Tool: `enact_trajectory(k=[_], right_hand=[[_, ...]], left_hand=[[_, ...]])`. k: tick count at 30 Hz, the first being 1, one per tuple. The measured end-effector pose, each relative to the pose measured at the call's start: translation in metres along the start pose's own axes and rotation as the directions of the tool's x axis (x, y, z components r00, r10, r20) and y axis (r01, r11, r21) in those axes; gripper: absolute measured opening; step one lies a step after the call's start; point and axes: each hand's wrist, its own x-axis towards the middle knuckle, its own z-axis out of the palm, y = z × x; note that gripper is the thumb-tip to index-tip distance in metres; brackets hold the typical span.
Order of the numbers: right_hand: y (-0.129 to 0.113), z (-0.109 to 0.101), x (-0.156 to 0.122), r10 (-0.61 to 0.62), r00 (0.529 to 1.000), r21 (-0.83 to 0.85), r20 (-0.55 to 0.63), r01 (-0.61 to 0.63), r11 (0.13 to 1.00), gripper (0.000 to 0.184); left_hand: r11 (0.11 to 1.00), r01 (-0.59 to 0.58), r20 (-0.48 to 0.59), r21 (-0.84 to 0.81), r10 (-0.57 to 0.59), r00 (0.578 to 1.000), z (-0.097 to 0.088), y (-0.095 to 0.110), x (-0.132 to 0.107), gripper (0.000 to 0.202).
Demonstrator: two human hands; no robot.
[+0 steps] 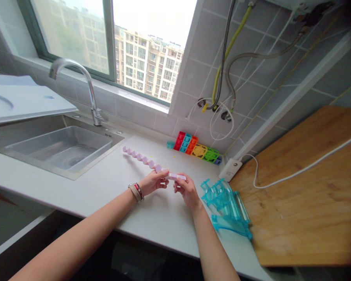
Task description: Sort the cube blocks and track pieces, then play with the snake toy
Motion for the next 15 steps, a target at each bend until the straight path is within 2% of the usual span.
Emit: enact_trajectory(k=[3,6,10,15], right_hand=[[0.003,0.001,0.002,-0.026,0.998,0.054,-0.055,0.029,0.998,0.024],[0.006,0.005,0.003,0.006,0.999,0.074,-0.045,-0.003,0.997,0.027],[0.008,0.009,0.002,0.05,0.998,0.03,-0.034,-0.049,0.998,0.033],[0.008,0.011,0.002,0.063,0.996,-0.017,-0.057,-0.064,0.998,0.037]], left_hand=[[1.0,-0.009,0.006,-0.002,0.009,1.0,0.002,0.0,-0.001,0.041],[1.0,-0.011,0.001,0.008,0.011,1.0,0.003,-0.001,-0.001,0.042],[0.999,-0.023,-0.025,0.047,0.024,0.999,0.003,-0.002,0.0,0.045],[0.988,-0.086,-0.083,0.13,0.097,0.992,0.005,-0.003,0.002,0.043]])
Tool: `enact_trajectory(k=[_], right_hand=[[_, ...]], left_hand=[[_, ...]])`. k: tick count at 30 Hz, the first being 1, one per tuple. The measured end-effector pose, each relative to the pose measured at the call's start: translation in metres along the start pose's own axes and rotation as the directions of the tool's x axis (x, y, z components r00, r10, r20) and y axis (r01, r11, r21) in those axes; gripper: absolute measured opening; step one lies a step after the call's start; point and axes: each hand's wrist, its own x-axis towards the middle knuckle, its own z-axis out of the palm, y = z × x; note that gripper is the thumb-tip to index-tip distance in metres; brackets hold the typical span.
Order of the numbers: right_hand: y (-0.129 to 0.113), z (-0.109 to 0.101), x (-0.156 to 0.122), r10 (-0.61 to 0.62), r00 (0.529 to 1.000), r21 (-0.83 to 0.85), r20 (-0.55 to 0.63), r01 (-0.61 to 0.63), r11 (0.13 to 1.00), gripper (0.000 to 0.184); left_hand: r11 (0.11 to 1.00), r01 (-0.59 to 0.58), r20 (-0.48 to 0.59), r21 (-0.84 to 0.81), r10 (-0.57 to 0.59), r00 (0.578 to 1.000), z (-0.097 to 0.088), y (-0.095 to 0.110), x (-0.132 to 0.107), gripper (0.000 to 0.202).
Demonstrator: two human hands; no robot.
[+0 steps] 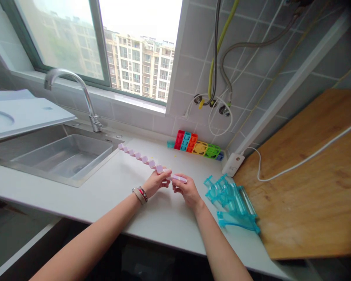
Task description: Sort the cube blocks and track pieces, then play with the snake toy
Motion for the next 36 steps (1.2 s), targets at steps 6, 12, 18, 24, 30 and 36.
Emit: enact_trajectory(k=[6,12,18,24,30,36], right_hand=[[0.008,0.004,0.004,-0.051,0.991,-0.064,-0.126,0.043,0.997,0.047],[0.016,0.012,0.004,-0.2,0.965,-0.321,-0.169,0.138,0.937,0.048],[0.013,0.02,-0.006,-0.397,0.908,-0.676,-0.133,0.21,0.706,0.028],[0.017,0.024,-0.008,-0.41,0.911,-0.777,-0.046,0.225,0.587,0.019],[0.017,0.026,-0.008,-0.416,0.907,-0.801,-0.073,0.195,0.566,0.016],[0.008,0.022,-0.008,-0.355,0.934,-0.778,-0.035,0.197,0.597,0.019]], left_hand=[[0.997,-0.038,-0.1,0.07,0.045,0.994,0.001,-0.003,0.003,0.043],[0.985,-0.073,-0.222,0.154,0.107,0.969,-0.001,-0.006,0.006,0.044],[0.946,-0.133,-0.271,0.295,0.217,0.938,-0.002,-0.01,0.008,0.042],[0.881,-0.197,-0.273,0.431,0.336,0.902,-0.002,-0.008,0.005,0.043],[0.858,-0.221,-0.253,0.464,0.367,0.895,-0.001,-0.008,0.004,0.048],[0.845,-0.228,-0.216,0.484,0.369,0.904,0.0,-0.01,0.003,0.058]])
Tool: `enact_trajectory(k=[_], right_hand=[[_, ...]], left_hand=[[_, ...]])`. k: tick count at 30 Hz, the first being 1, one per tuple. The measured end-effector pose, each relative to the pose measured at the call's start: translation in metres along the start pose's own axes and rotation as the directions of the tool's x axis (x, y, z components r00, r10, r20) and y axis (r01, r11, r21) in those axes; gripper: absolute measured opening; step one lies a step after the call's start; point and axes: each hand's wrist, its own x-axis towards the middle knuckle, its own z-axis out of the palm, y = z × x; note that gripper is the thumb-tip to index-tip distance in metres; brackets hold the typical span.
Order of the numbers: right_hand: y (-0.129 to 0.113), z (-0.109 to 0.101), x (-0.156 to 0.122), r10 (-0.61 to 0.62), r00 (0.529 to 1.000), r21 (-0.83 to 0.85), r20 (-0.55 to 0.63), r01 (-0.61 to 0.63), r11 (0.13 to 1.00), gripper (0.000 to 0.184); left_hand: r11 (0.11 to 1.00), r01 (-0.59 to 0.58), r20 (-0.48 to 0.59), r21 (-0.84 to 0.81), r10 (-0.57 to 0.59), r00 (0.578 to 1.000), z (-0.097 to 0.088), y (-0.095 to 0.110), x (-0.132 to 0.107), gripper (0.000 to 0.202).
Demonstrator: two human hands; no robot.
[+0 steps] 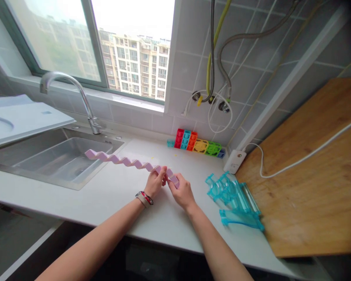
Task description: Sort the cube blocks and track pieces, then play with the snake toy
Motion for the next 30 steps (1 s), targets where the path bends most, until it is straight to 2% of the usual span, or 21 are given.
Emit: enact_trajectory(k=[6,9,16,21,24,30], right_hand=[[0.003,-0.004,0.002,-0.015,0.998,-0.011,0.056,0.015,1.0,0.023],[0.005,-0.004,0.002,-0.051,0.997,-0.035,0.061,0.053,0.998,0.026],[0.011,-0.011,0.005,-0.097,0.993,-0.279,0.07,0.113,0.954,0.033],[0.008,-0.017,0.005,-0.146,0.986,-0.451,0.076,0.165,0.877,0.036],[0.004,-0.017,0.004,-0.138,0.988,-0.51,0.064,0.152,0.847,0.034],[0.003,-0.016,0.004,-0.116,0.993,-0.489,0.038,0.119,0.864,0.02]], left_hand=[[0.996,-0.035,0.058,0.086,0.03,0.998,0.001,0.001,-0.003,0.052],[0.991,-0.036,0.041,0.128,0.031,0.999,-0.001,0.0,-0.002,0.05],[0.965,-0.033,0.0,0.259,0.034,0.999,-0.006,-0.002,0.0,0.05],[0.926,-0.055,-0.009,0.374,0.063,0.998,-0.007,-0.002,-0.003,0.054],[0.904,-0.059,-0.007,0.423,0.068,0.998,-0.009,-0.003,-0.003,0.056],[0.891,-0.13,0.125,0.434,0.084,0.989,-0.011,-0.004,-0.002,0.054]])
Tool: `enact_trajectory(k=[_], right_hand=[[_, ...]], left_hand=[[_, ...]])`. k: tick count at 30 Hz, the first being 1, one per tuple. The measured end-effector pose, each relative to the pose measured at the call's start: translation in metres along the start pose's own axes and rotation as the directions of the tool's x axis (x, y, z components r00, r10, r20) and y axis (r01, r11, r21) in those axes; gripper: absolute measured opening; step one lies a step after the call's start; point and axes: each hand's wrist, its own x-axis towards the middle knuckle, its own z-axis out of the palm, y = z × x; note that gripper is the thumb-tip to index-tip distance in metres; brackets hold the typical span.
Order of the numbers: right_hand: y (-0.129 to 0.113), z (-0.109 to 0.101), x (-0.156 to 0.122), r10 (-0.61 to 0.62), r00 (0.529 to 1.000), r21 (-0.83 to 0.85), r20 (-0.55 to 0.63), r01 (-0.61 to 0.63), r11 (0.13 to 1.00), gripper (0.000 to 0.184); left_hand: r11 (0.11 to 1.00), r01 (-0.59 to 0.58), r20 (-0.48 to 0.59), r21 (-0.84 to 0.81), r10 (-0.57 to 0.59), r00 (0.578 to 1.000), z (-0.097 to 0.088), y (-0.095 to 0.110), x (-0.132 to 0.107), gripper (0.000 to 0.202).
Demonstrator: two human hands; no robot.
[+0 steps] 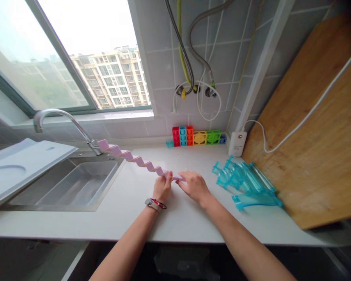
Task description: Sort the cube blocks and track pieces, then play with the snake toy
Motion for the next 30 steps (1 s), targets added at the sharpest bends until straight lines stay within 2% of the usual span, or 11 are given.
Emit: enact_trajectory(k=[4,11,16,20,21,22,24,25,26,28,30], right_hand=[[-0.001,-0.002,-0.002,0.036,0.996,0.025,0.082,-0.038,0.999,0.026],[0.001,-0.003,-0.002,-0.031,0.989,0.285,0.143,-0.011,0.958,0.034],[0.006,0.0,-0.001,0.038,0.993,0.202,0.116,-0.061,0.977,0.028],[0.008,0.002,0.001,0.132,0.985,0.153,0.107,-0.148,0.977,0.029],[0.009,0.003,0.002,0.149,0.983,0.153,0.111,-0.164,0.974,0.031],[0.009,0.003,0.002,0.162,0.98,0.154,0.117,-0.179,0.972,0.033],[0.009,0.004,0.002,0.176,0.975,0.152,0.134,-0.196,0.969,0.036],[0.01,0.005,0.002,0.183,0.973,0.145,0.142,-0.203,0.968,0.036],[0.01,0.005,0.002,0.189,0.971,0.135,0.149,-0.209,0.969,0.036],[0.01,0.004,0.002,0.201,0.967,0.113,0.159,-0.22,0.969,0.036],[0.01,0.003,0.003,0.211,0.963,0.098,0.168,-0.229,0.968,0.036]], left_hand=[[0.996,-0.089,0.096,0.002,0.089,0.991,-0.001,0.004,-0.002,0.05],[0.979,-0.192,0.174,0.065,0.178,0.969,-0.006,0.009,-0.003,0.042],[0.941,-0.273,0.226,0.202,0.226,0.947,-0.021,0.02,0.007,0.032],[0.889,-0.391,0.38,0.238,0.285,0.88,-0.036,0.037,0.006,0.045],[0.845,-0.477,0.457,0.243,0.334,0.824,-0.039,0.042,0.005,0.046],[0.758,-0.604,0.544,0.249,0.406,0.734,-0.042,0.047,0.003,0.046],[0.434,-0.87,0.699,0.236,0.546,0.462,-0.045,0.055,0.001,0.041],[0.236,-0.947,0.745,0.219,0.586,0.319,-0.047,0.058,0.002,0.038],[0.067,-0.975,0.764,0.212,0.611,0.208,-0.047,0.061,0.004,0.033],[-0.125,-0.965,0.756,0.23,0.647,0.097,-0.049,0.063,0.011,0.021],[-0.215,-0.947,0.752,0.24,0.658,0.041,-0.049,0.061,0.02,0.016]])
